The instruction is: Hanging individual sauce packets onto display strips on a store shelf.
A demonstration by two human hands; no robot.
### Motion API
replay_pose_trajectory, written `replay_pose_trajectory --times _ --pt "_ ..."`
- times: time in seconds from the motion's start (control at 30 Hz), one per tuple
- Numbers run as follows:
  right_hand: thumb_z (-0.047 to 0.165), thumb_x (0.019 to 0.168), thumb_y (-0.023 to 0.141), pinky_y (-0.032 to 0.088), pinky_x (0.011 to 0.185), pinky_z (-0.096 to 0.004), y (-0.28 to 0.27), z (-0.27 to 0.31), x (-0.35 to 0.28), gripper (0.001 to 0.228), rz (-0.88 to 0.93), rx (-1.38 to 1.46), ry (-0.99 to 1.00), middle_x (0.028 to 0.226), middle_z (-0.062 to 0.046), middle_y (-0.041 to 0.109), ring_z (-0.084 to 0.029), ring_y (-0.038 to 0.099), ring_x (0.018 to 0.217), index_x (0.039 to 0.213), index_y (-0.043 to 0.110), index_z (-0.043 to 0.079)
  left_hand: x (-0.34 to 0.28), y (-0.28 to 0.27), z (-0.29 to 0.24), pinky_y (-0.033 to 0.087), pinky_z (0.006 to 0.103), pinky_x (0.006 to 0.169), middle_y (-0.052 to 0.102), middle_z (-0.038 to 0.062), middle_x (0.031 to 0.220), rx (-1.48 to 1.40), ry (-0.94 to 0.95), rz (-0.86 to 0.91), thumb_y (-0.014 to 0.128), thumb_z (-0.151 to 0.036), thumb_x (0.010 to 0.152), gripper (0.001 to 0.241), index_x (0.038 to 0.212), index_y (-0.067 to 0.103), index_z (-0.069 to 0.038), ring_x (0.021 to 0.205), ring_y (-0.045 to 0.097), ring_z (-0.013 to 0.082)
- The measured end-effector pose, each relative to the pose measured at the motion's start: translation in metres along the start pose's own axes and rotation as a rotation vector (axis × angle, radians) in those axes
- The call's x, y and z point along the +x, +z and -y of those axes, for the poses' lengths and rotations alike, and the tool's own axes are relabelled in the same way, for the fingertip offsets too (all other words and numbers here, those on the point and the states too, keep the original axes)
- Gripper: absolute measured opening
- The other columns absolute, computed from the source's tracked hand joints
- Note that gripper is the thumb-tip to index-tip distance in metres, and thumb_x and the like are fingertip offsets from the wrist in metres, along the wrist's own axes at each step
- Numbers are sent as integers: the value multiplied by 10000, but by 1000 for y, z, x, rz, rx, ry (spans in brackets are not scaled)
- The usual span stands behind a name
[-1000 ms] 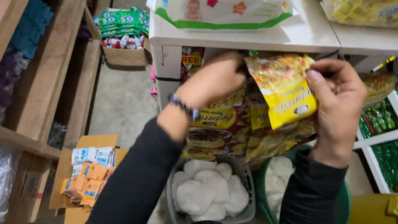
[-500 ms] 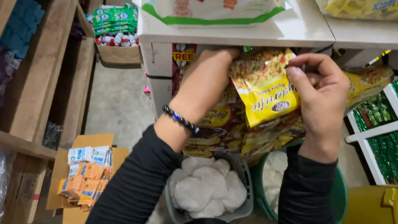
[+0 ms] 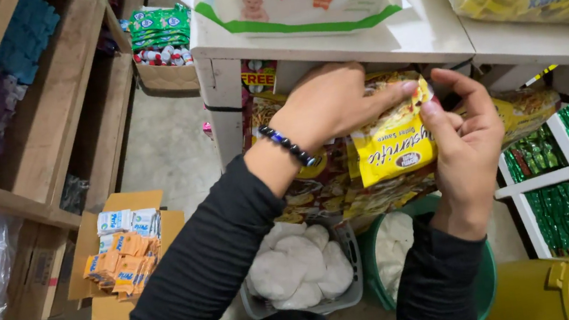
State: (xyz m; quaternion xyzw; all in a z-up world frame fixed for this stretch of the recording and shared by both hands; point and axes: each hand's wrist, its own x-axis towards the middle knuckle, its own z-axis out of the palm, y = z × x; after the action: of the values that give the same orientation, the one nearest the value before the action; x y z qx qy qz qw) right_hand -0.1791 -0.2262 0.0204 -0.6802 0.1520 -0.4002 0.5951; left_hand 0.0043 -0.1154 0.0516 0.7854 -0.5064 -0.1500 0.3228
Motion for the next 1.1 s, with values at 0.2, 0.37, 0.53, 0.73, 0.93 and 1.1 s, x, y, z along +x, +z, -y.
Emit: replay_pose_trajectory --times 0.2,0.37,0.53,0.73,0.93,1.1 --pt "-13 1033 650 578 765 -226 3 0 10 369 -18 28 20 1028 -115 738 -108 725 852 1391 559 0 35 23 25 540 426 893 733 267 1059 -96 -44 119 323 -940 735 1077 1020 766 -1 1017 715 367" --pt "-26 1058 659 560 751 -224 -4 -16 18 286 -1 -31 1 1042 -95 719 -107 709 860 1331 577 -12 42 25 24 501 391 981 731 224 1237 -239 -29 269 276 -967 677 1133 1191 751 -75 1133 705 316" --pt "-22 1041 659 553 730 -213 -3 -11 18 259 -3 -48 25 1014 -83 723 -96 705 841 1289 588 -3 48 28 22 516 398 970 727 205 1241 -174 -74 323 311 -996 605 1167 1218 749 -104 1137 699 316" --pt "-17 1036 663 539 695 -208 -3 -9 28 202 21 -126 15 991 -60 705 -73 683 805 1229 602 -14 40 30 20 513 431 909 704 186 1177 -36 -18 284 334 -856 792 926 1365 660 -206 1095 678 347" --pt "13 1039 661 501 673 -187 -3 -22 25 193 12 -204 -24 1010 -9 668 -26 627 791 1222 601 -1 -52 4 -15 545 440 842 721 113 1035 292 69 -199 498 -361 1042 297 1262 624 -206 1004 695 323" --pt "48 1029 638 519 703 -188 16 -8 24 188 18 -151 23 975 -1 685 -23 640 796 1215 642 19 -70 12 12 551 413 870 685 119 1100 314 323 -627 621 -74 853 303 1155 633 -88 1058 655 310"
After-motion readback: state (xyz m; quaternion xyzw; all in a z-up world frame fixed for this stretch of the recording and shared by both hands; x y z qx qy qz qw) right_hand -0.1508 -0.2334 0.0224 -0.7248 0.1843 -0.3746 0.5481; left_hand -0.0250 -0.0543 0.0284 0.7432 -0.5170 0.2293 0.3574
